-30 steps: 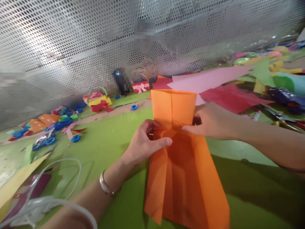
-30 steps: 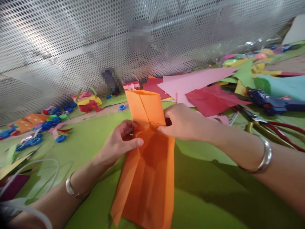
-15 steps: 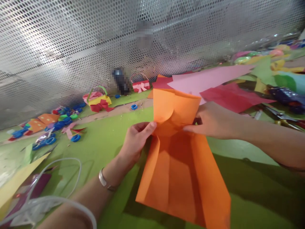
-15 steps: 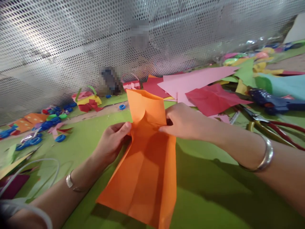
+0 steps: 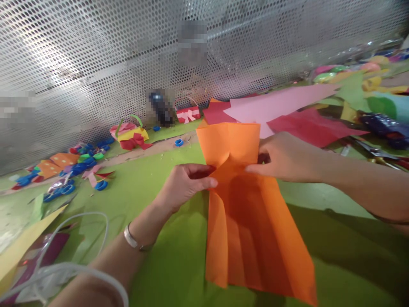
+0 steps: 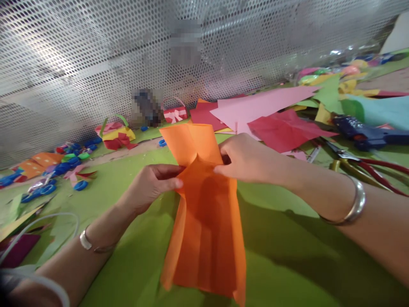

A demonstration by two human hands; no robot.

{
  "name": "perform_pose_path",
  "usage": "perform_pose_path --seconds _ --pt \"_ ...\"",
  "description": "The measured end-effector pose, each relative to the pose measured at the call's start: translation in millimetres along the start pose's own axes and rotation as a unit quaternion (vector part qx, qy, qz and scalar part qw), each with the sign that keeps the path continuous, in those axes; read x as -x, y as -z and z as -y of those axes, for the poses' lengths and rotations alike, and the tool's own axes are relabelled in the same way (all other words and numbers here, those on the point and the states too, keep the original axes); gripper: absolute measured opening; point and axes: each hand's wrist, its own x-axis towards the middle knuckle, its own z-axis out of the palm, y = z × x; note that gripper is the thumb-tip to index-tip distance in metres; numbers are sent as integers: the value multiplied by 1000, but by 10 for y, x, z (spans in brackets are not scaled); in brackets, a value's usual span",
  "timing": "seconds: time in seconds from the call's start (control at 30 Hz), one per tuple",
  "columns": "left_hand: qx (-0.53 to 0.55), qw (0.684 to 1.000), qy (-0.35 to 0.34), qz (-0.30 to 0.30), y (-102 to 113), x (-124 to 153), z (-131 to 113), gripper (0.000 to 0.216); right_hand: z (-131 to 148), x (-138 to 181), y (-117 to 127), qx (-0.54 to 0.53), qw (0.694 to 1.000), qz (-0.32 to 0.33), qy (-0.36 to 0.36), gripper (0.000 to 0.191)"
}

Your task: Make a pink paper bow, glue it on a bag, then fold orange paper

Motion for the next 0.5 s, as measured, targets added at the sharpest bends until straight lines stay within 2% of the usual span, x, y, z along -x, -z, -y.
perform_pose_path --seconds 0.1,0.2,0.3,0.4,0.5 --pt "-21 999 14 20 18 -5 -32 27 16 -6 4 0 1000 6 1 17" --pt "-10 999 -24 -21 0 -4 -21 15 32 2 -1 -1 1000 6 10 17" --pt "-3 997 -44 -61 -37 14 -11 20 36 20 -27 1 1000 -1 18 17" --pt "-22 997 -50 -49 -89 56 -13 20 41 37 -79 0 999 -7 40 17" --pt "-49 996 -55 -43 -158 100 11 10 61 47 -131 1 998 -13 61 14"
